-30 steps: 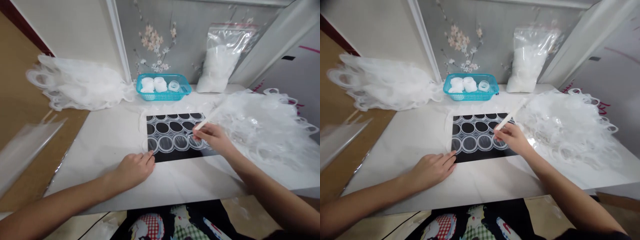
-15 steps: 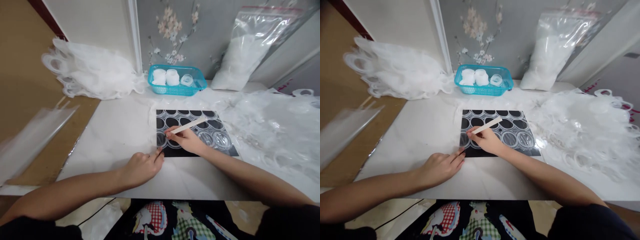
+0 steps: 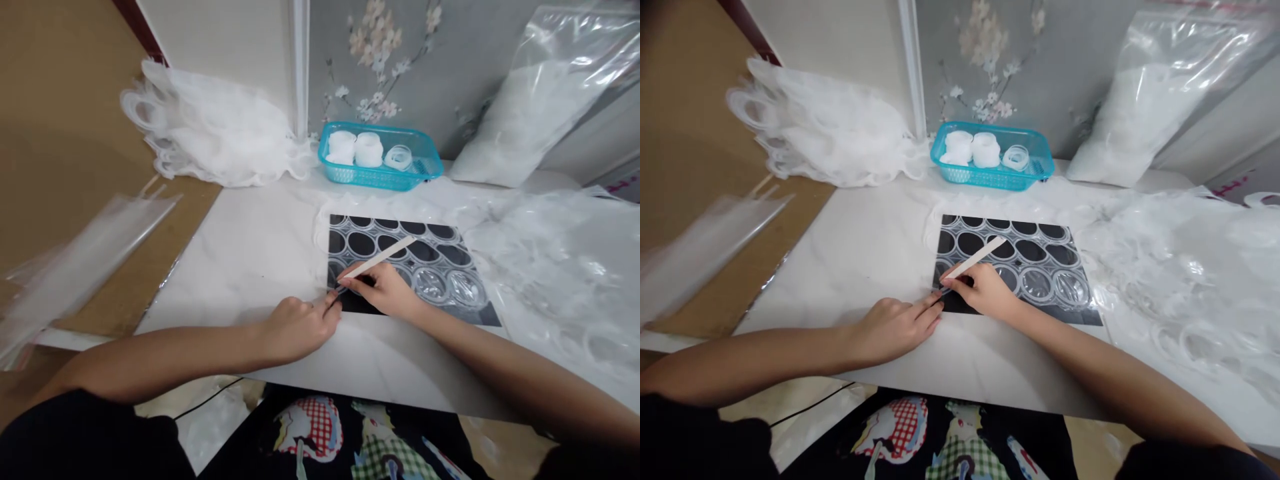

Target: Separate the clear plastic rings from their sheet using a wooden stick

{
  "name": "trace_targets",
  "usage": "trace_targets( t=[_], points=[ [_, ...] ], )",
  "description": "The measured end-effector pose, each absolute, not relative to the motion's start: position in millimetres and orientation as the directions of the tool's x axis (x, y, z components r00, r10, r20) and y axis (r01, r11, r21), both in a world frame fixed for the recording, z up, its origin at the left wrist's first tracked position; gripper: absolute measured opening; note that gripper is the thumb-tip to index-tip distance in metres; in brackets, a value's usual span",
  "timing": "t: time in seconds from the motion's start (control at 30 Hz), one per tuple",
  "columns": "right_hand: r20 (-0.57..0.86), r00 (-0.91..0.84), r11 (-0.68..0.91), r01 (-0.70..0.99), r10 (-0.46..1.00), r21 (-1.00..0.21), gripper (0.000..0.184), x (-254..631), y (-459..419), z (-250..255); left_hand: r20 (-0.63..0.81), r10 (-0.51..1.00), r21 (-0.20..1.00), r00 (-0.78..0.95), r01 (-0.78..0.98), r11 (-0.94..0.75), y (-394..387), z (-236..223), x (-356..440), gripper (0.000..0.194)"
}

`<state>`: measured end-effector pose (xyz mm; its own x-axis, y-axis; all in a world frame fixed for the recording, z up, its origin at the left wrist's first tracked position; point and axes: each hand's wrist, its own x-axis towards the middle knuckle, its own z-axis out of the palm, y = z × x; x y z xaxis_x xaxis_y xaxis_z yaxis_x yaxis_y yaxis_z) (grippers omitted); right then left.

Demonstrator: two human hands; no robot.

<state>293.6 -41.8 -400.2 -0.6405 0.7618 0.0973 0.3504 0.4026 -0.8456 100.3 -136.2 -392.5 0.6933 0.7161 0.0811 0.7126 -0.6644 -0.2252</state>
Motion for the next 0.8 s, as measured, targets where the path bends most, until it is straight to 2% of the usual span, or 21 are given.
trace_targets(
  t=[0.07, 0.13, 0.2, 0.27, 0.3, 0.37, 0.43, 0.5, 0.53, 0.67, 0.73, 0.8],
  points=[
    [0.160, -0.653, 0.473, 0.336, 0.740, -0.814, 0.016, 295, -45, -402, 0.078, 0.738, -0.168, 0.670, 0.738, -0.653, -136, -391, 101, 0.027],
    [0.287, -0.688, 0.624, 0.304, 0.666, -0.720, 0.016, 297, -50, -405, 0.072, 0.769, -0.064, 0.635, 0.773, -0.631, -134, -388, 101, 0.027],
    [0.410, -0.752, 0.806, 0.264, 0.516, -0.530, 0.017, 298, -51, -408, 0.046, 0.799, 0.060, 0.600, 0.797, -0.602, -131, -383, 101, 0.029],
    [0.459, -0.803, 0.915, 0.250, 0.379, -0.317, 0.018, 297, -43, -408, 0.001, 0.818, 0.158, 0.575, 0.808, -0.568, -129, -378, 101, 0.029],
    [0.469, -0.807, 0.931, 0.274, 0.359, -0.241, 0.018, 296, -35, -405, -0.020, 0.823, 0.191, 0.568, 0.810, -0.555, -128, -376, 100, 0.027],
    [0.528, -0.716, 0.886, 0.421, 0.457, -0.195, 0.018, 294, -13, -396, -0.042, 0.831, 0.231, 0.555, 0.814, -0.532, -127, -375, 99, 0.023],
    [0.625, -0.452, 0.733, 0.607, 0.637, -0.308, 0.022, 296, 6, -383, -0.010, 0.836, 0.252, 0.549, 0.810, -0.529, -127, -377, 97, 0.020],
    [0.637, -0.222, 0.598, 0.652, 0.738, -0.466, 0.025, 304, 10, -372, 0.073, 0.829, 0.259, 0.554, 0.793, -0.552, -126, -381, 94, 0.022],
    [0.609, -0.197, 0.574, 0.634, 0.768, -0.518, 0.025, 310, 5, -369, 0.125, 0.814, 0.256, 0.567, 0.774, -0.579, -125, -383, 94, 0.024],
    [0.350, -0.433, 0.546, 0.505, 0.830, -0.668, 0.020, 332, -41, -384, 0.323, 0.672, 0.152, 0.666, 0.665, -0.732, -118, -388, 98, 0.032],
    [0.256, -0.459, 0.473, 0.456, 0.850, -0.754, 0.017, 338, -59, -397, 0.359, 0.611, 0.069, 0.705, 0.633, -0.771, -115, -388, 104, 0.035],
    [0.215, -0.448, 0.419, 0.427, 0.868, -0.801, 0.017, 340, -67, -405, 0.334, 0.591, 0.022, 0.734, 0.621, -0.784, -113, -389, 110, 0.041]
  ],
)
